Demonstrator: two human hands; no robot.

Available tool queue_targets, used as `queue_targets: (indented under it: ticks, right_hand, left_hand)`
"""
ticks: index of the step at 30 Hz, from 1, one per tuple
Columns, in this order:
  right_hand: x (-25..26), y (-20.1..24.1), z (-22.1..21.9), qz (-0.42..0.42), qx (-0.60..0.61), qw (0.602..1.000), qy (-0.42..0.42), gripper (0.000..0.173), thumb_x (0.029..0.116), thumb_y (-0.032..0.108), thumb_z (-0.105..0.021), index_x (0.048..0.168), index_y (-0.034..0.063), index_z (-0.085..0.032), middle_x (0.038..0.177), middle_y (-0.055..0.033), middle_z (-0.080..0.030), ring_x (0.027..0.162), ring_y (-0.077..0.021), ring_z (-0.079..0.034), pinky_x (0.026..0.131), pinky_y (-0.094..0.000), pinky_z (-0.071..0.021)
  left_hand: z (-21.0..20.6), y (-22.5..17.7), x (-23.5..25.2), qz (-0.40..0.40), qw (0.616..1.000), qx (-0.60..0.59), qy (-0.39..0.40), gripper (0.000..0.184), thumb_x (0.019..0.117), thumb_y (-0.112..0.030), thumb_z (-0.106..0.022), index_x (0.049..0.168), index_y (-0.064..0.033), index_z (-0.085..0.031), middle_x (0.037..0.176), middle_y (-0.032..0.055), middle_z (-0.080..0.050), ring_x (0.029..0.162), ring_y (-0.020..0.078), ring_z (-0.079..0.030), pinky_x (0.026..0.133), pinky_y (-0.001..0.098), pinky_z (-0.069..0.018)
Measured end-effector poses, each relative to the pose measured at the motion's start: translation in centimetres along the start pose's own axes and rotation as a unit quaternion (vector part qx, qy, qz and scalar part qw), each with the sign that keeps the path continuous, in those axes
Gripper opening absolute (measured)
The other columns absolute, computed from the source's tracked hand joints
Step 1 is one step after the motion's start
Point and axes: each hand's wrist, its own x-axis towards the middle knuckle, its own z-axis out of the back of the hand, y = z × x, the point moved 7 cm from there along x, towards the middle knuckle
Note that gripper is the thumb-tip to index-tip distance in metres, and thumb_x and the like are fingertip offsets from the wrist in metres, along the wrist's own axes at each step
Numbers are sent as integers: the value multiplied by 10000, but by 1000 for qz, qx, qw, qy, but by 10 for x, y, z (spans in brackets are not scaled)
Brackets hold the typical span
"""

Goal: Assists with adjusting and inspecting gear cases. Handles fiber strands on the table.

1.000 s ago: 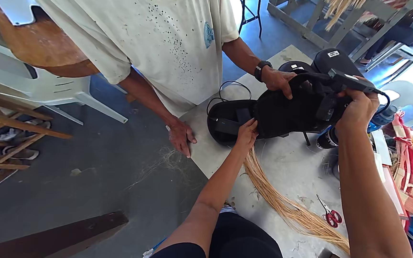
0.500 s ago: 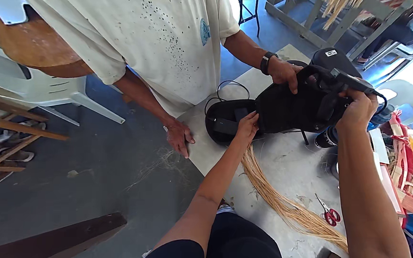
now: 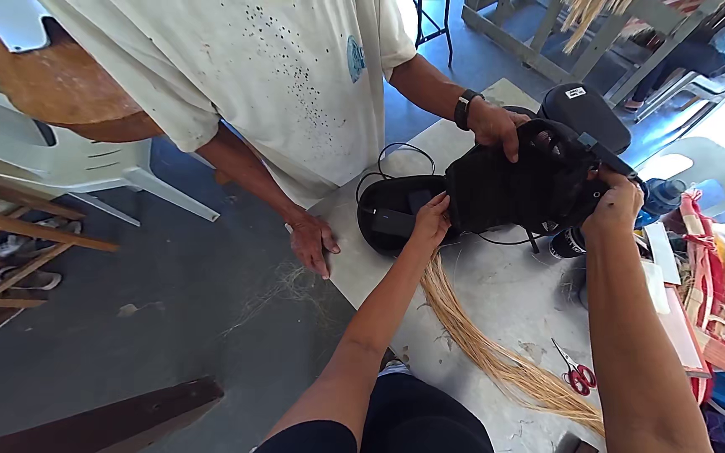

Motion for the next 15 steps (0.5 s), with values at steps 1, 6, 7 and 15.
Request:
queue_targets:
  ticks: [1,6,7,15]
  right_hand:
    - [1,-2,1,-7,4,1000,5,110,998,23,-511,944,104,-561,698,9,-647,558,-99,-637,545,-279,-581]
    - [2,-8,10,-37,-13,999,24,53,1018,72,-543,1048,89,-584,760,2,-656,606,-104,-650,595,-294,-595]
    - [3,-9,11,-39,-13,999,27,42,1018,82,-561,1050,87,-587,768,-2,-660,616,-108,-655,607,-299,-601]
    - [3,-15,29,-44,-80,995,27,144,990,126,-644,1116,56,-650,954,-27,-690,870,-114,-685,810,-328,-588]
  left_hand:
    - [-1,0,0,-3,1000,-1,-2,243,1087,-104,-457,1298,-35,-554,967,56,-684,799,122,-678,764,299,-581]
    - [-4,-3,-5,-13,1000,18,1,278,1096,-134,-444,1339,-28,-524,982,52,-676,822,118,-670,770,302,-573]
    - [-5,-3,-6,-14,1000,19,1,279,1095,-133,-445,1342,-31,-522,983,52,-677,821,117,-670,770,301,-574]
    - [-5,-4,-6,-18,1000,19,4,275,1093,-130,-449,1332,-30,-540,996,63,-683,832,132,-675,782,316,-576]
